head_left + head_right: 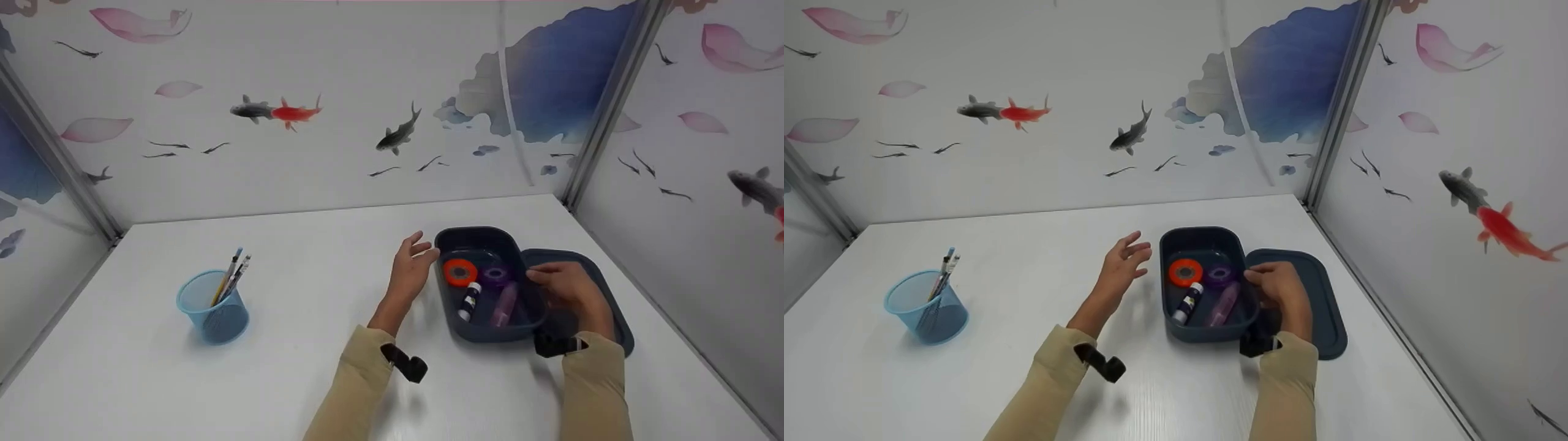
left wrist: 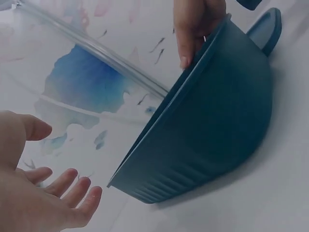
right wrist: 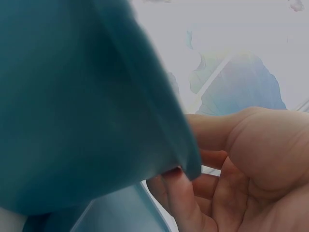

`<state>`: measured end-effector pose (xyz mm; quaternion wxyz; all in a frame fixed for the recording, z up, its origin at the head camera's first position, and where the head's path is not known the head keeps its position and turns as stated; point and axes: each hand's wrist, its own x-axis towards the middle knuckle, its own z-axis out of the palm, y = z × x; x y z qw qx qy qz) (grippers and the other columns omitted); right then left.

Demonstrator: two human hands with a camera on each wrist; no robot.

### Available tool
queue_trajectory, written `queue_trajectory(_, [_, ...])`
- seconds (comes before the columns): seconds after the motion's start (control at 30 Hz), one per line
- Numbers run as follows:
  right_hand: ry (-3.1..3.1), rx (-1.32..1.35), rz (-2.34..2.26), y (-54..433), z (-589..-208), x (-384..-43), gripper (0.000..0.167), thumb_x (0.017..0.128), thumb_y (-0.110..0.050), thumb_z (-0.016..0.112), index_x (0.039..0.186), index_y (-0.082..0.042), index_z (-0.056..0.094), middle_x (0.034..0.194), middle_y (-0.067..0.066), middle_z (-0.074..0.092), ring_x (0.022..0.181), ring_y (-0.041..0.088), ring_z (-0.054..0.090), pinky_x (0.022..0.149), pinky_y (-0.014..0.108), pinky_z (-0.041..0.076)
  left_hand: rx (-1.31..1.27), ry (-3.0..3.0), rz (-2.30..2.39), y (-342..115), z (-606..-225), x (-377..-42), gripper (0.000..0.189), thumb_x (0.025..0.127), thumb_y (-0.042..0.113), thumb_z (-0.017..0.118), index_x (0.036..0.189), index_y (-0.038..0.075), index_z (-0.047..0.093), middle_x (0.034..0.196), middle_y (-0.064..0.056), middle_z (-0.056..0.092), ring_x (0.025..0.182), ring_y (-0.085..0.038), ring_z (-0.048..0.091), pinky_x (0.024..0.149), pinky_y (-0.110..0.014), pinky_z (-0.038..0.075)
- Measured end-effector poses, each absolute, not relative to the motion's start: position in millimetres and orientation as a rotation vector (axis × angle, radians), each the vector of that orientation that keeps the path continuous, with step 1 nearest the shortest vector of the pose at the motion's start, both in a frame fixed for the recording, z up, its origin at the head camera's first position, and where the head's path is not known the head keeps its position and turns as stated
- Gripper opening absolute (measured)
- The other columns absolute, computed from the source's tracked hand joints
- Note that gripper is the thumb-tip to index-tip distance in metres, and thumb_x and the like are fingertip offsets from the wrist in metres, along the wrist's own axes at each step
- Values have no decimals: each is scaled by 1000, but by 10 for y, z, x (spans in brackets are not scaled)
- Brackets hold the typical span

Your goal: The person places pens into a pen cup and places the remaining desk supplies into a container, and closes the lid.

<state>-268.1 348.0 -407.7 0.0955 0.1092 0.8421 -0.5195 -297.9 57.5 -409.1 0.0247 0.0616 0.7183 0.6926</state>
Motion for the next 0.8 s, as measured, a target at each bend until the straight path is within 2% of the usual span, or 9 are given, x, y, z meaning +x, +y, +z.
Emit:
queue_trajectory(0.07, [2502,325,-1526,3477,-4080,-2685,53,100,-28,61,142,2,52,112,2,66,79,8,60,68,27,55,170,2200,2146,572,-4124,-2935,59,98,24,58,151,7,40,141,-18,57,125,-29,61,102,-41,53])
queue_trajectory(0.17, [2520,317,-1490,3480,-4079,-2686,54,100,-29,60,143,2,51,127,14,63,84,9,61,70,27,55,161,2162,2137,576,-4192,-2877,61,97,23,60,152,6,38,141,-20,57,123,-30,62,97,-39,56])
queue_trajectory(0.3, [2541,308,-1442,3488,-4072,-2685,55,101,-32,60,144,2,51,142,24,54,95,12,62,75,27,56,134,2121,2130,589,-4270,-2817,61,97,21,61,152,5,38,140,-20,57,122,-29,63,95,-40,57])
queue_trajectory(0.6, [2554,297,-1403,3496,-4085,-2681,56,101,-35,59,144,1,51,145,26,52,112,24,64,80,30,58,44,2059,2031,565,-4343,-2738,57,98,13,60,151,5,40,140,-18,58,119,-27,65,89,-37,61])
queue_trajectory(0.8, [2555,296,-1400,3507,-4087,-2689,58,100,-36,60,144,1,51,142,25,55,106,19,65,81,31,58,8,1924,2040,564,-4350,-2744,58,96,12,64,150,5,42,139,-18,59,116,-28,68,87,-39,62])
